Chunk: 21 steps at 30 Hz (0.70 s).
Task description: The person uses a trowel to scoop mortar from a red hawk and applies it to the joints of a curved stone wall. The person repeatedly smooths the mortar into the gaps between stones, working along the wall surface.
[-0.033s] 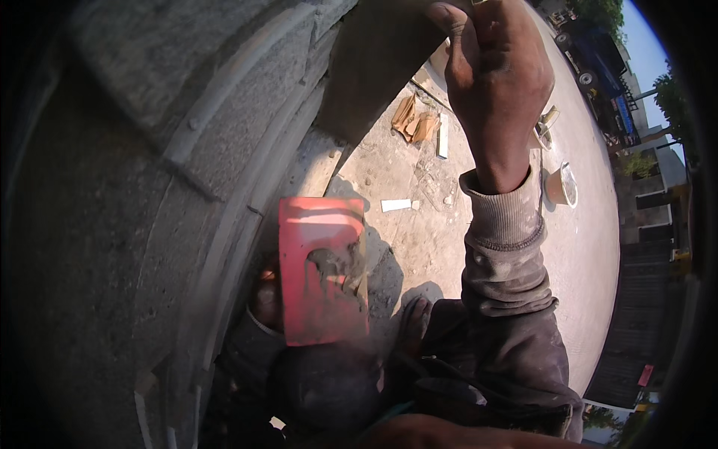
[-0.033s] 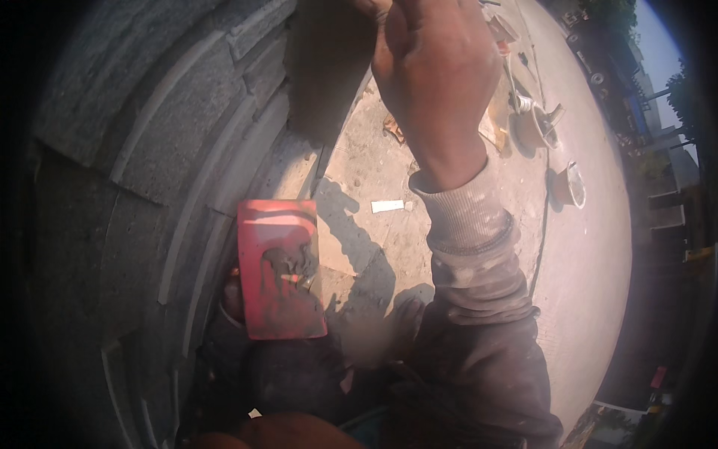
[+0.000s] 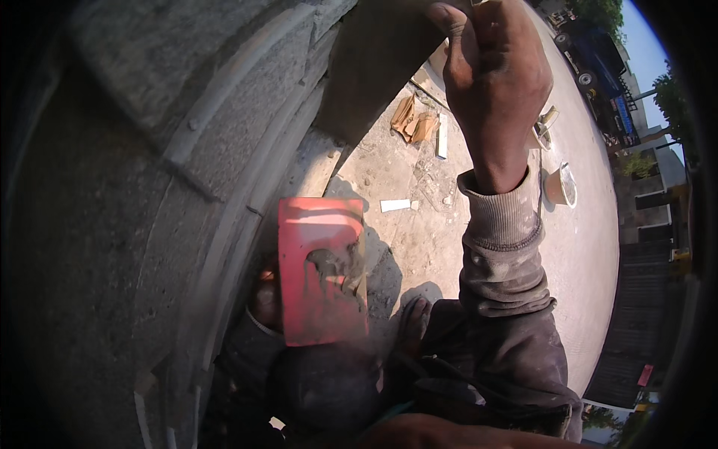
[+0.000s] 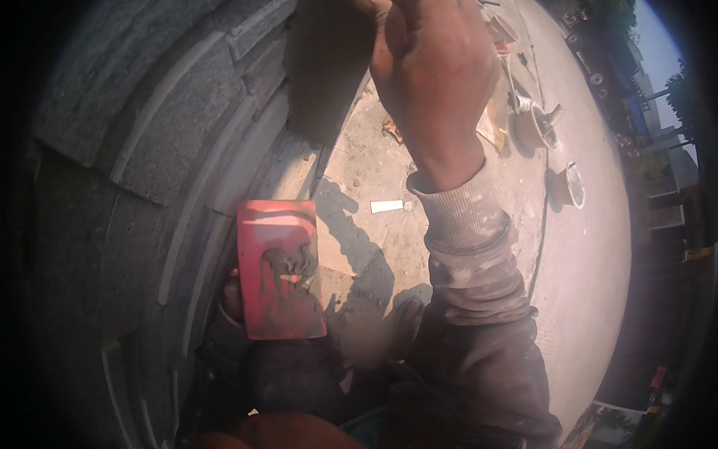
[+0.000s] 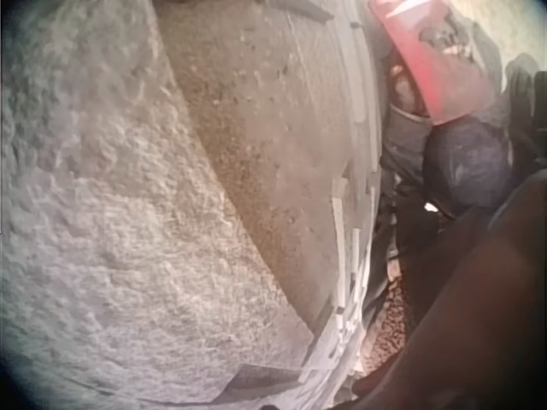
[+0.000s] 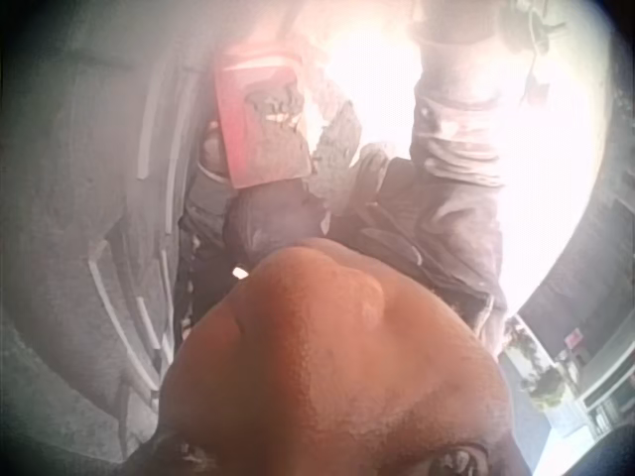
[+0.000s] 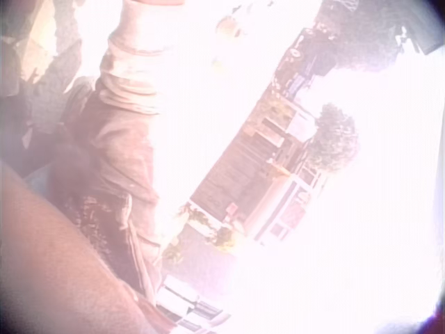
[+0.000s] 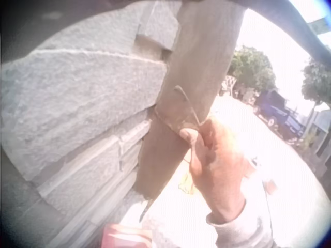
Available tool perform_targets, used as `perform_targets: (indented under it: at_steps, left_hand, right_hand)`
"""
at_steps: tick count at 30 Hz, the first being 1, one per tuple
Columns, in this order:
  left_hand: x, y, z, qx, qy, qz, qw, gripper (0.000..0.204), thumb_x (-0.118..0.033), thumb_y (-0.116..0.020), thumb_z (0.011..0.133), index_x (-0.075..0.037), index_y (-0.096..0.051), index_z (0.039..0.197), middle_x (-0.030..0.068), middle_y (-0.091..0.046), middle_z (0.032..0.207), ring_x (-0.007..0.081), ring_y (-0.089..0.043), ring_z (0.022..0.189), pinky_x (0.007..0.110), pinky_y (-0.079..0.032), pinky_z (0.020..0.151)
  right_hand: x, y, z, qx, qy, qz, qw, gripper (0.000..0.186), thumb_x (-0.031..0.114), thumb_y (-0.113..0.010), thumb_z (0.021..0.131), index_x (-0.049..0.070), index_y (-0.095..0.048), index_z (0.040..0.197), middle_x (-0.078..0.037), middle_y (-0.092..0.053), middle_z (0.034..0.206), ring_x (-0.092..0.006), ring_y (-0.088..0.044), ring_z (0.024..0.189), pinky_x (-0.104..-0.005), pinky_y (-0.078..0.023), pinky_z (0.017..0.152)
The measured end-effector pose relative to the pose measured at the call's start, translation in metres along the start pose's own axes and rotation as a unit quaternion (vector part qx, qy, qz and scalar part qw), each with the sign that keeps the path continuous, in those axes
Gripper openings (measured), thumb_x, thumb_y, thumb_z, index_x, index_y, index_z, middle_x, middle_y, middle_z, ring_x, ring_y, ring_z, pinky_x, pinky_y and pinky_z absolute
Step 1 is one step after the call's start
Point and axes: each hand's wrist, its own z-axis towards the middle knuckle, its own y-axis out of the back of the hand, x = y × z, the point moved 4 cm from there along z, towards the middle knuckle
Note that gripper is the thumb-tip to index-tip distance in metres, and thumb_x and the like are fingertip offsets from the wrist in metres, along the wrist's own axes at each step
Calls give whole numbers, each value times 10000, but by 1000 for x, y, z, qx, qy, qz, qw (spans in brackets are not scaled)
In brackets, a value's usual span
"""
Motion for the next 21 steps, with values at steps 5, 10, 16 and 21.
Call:
perform_targets:
  at_steps: [5, 10, 16, 21]
  left_hand:
    - [1, 5, -1, -2, -10, -3, 1000, 815, -525, -663, 923, -88, -379, 1549, 149, -470, 1519, 350, -475, 1376, 536, -382, 1164]
    - [5, 32, -10, -15, -25, -22, 999, 790, -528, -644, 941, -88, -386, 1544, 151, -478, 1510, 350, -481, 1371, 535, -386, 1161]
    - [-7, 15, -8, -13, -68, -15, 997, 699, -491, -535, 1004, -59, -388, 1533, 205, -454, 1515, 375, -505, 1345, 550, -410, 1128]
    - [-1, 12, -8, -61, -60, 13, 996, 943, -612, -653, 889, -34, -318, 1554, 251, -465, 1479, 438, -553, 1270, 614, -463, 1050]
  right_hand:
    - [0, -2, -3, -26, 1, -12, 1000, 167, 90, -782, 893, 29, -637, 949, -97, -638, 763, -221, -614, 656, -348, -482, 592]
    - [-2, -9, -28, -56, -104, 190, 975, 163, 101, -726, 973, -11, -633, 1048, -105, -714, 883, -160, -744, 786, -260, -613, 642]
    - [26, -40, -65, -84, -251, 391, 882, 148, 29, -708, 971, -36, -596, 1042, -101, -707, 932, -131, -713, 766, -271, -632, 673]
    - [28, -52, -60, -111, -304, 410, 853, 161, 120, -740, 966, 12, -623, 991, -48, -710, 775, -118, -710, 640, -239, -515, 565]
